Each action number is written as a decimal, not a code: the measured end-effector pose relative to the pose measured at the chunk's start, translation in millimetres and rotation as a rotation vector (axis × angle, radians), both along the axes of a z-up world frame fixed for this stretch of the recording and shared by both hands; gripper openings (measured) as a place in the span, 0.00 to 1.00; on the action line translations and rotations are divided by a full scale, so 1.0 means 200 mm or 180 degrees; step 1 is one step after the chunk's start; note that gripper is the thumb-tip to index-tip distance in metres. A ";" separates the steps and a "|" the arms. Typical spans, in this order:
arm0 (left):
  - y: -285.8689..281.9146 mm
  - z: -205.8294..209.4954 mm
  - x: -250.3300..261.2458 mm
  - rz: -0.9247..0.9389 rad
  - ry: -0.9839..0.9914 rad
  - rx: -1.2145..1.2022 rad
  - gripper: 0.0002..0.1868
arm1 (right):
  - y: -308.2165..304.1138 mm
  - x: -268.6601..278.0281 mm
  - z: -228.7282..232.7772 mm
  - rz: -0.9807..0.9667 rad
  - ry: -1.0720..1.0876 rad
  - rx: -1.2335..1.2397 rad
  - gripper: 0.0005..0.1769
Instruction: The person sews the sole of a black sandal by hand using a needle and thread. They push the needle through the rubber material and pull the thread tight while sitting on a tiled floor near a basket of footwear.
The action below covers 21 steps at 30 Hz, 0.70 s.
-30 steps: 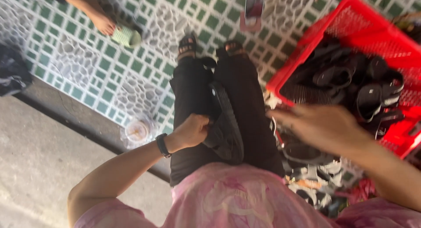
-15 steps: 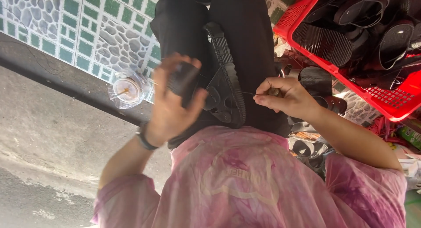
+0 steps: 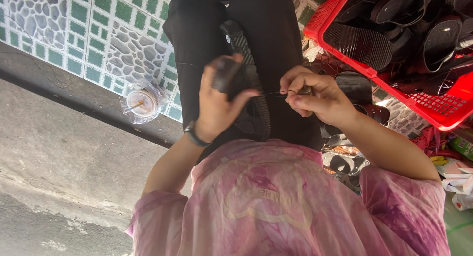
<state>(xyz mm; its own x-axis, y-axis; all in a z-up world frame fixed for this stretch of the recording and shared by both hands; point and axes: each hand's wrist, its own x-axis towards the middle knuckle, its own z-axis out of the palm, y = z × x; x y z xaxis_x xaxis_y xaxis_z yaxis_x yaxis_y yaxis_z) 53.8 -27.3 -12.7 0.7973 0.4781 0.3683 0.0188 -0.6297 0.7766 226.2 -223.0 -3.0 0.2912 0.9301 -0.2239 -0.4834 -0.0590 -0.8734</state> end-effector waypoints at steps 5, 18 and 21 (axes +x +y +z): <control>0.08 0.08 -0.18 0.0076 -0.0411 -0.0140 0.28 | 0.00 0.02 -0.01 0.0146 0.0113 0.0163 0.04; 0.08 0.17 -0.26 -0.0310 0.0365 -0.0084 0.23 | 0.23 -0.10 0.17 0.1657 -0.3628 0.0141 0.13; 0.14 0.21 -0.19 -0.0497 0.0479 -0.0142 0.24 | 0.26 -0.09 0.26 0.2145 -0.3964 -0.0123 0.12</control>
<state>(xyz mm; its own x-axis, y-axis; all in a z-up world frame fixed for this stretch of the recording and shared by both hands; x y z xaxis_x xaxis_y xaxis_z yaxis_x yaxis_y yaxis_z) 15.9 0.6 29.6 0.9074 0.3577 0.2207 0.0417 -0.5991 0.7996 208.0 -170.4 48.9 -0.1764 0.9674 -0.1819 0.7204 0.0010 -0.6936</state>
